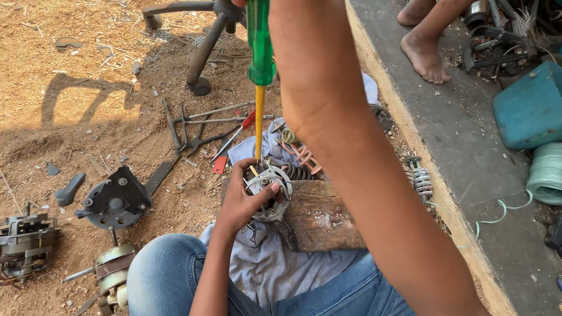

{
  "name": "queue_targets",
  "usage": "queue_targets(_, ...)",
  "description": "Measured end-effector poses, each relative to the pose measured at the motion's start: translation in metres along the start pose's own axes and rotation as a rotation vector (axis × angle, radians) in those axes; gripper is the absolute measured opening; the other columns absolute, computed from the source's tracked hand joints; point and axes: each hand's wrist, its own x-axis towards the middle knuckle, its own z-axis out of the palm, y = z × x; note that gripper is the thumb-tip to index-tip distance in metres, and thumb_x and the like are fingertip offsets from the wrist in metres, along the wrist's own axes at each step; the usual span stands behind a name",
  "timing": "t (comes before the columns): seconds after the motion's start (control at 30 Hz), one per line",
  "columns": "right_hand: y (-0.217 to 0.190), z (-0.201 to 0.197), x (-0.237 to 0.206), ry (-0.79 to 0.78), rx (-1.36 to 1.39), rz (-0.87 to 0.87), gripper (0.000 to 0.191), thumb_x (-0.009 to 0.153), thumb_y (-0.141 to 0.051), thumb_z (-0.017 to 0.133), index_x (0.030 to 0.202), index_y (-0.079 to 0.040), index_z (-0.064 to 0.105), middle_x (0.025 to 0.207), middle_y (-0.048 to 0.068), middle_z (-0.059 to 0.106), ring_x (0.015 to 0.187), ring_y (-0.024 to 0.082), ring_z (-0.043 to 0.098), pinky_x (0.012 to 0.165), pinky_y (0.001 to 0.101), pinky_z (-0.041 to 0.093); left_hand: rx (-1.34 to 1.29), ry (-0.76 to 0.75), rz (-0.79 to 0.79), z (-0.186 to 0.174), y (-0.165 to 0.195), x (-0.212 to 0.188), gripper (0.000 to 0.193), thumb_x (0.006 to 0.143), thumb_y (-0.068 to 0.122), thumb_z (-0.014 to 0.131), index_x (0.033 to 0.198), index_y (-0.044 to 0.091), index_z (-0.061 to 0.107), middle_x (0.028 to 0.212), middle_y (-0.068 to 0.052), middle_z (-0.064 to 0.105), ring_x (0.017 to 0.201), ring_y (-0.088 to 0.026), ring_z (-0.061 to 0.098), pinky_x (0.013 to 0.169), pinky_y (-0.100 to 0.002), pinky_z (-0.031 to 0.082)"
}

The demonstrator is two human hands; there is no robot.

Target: The person uses a screwdriver to adjust components inside a small electric motor placed on a wooden block. The person holds the motor steady with one hand while turning the screwdriver with the other.

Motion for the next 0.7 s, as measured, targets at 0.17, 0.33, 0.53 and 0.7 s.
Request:
queue_targets(0.17, -0.031, -0.005, 0.031, -0.128, 0.375, 0.190, 0.053, 0.113, -0.048, 0.043, 0.084, -0.005, 0.053, 0.066, 0.004, 0.055, 0.049, 0.013, 0.048, 0.048, 0.0287, 0.040, 0.087, 0.027, 0.049, 0.000, 0.000, 0.004, 0.078, 0.074, 0.031, 0.085, 0.134, 0.003, 0.046, 0.105, -0.012, 0.071, 0.094, -0.018, 0.070, 0.084, -0.032, 0.057)
queue_targets(0.33, -0.045, 0.012, 0.016, -0.012, -0.077, -0.209, 0.056, 0.102, -0.059, 0.049, 0.099, -0.003, 0.041, 0.086, 0.012, 0.057, 0.043, 0.012, 0.048, 0.039, 0.0230, 0.040, 0.035, 0.021, -0.005, 0.000, 0.001, 0.002, 0.075, 0.072, 0.032, 0.086, 0.131, 0.004, 0.049, 0.107, -0.010, 0.070, 0.096, -0.017, 0.069, 0.087, -0.033, 0.056)
queue_targets(0.53, -0.057, 0.009, 0.009, 0.404, -0.043, 0.198, 0.046, 0.113, -0.049, 0.043, 0.104, -0.007, 0.058, 0.092, 0.006, 0.060, 0.078, 0.005, 0.061, 0.071, 0.0226, 0.053, 0.004, 0.007, 0.007, 0.000, 0.006, 0.004, 0.073, 0.072, 0.029, 0.087, 0.129, 0.005, 0.049, 0.105, -0.009, 0.072, 0.097, -0.015, 0.070, 0.089, -0.032, 0.055)
queue_targets(0.7, -0.053, 0.006, 0.011, 0.169, 0.377, 0.241, 0.052, 0.109, -0.055, 0.047, 0.101, -0.005, 0.057, 0.074, 0.006, 0.059, 0.060, 0.010, 0.056, 0.056, 0.0234, 0.046, -0.034, 0.005, -0.025, 0.001, 0.003, 0.003, 0.074, 0.072, 0.027, 0.086, 0.131, 0.006, 0.047, 0.107, -0.011, 0.069, 0.097, -0.017, 0.068, 0.088, -0.033, 0.055)
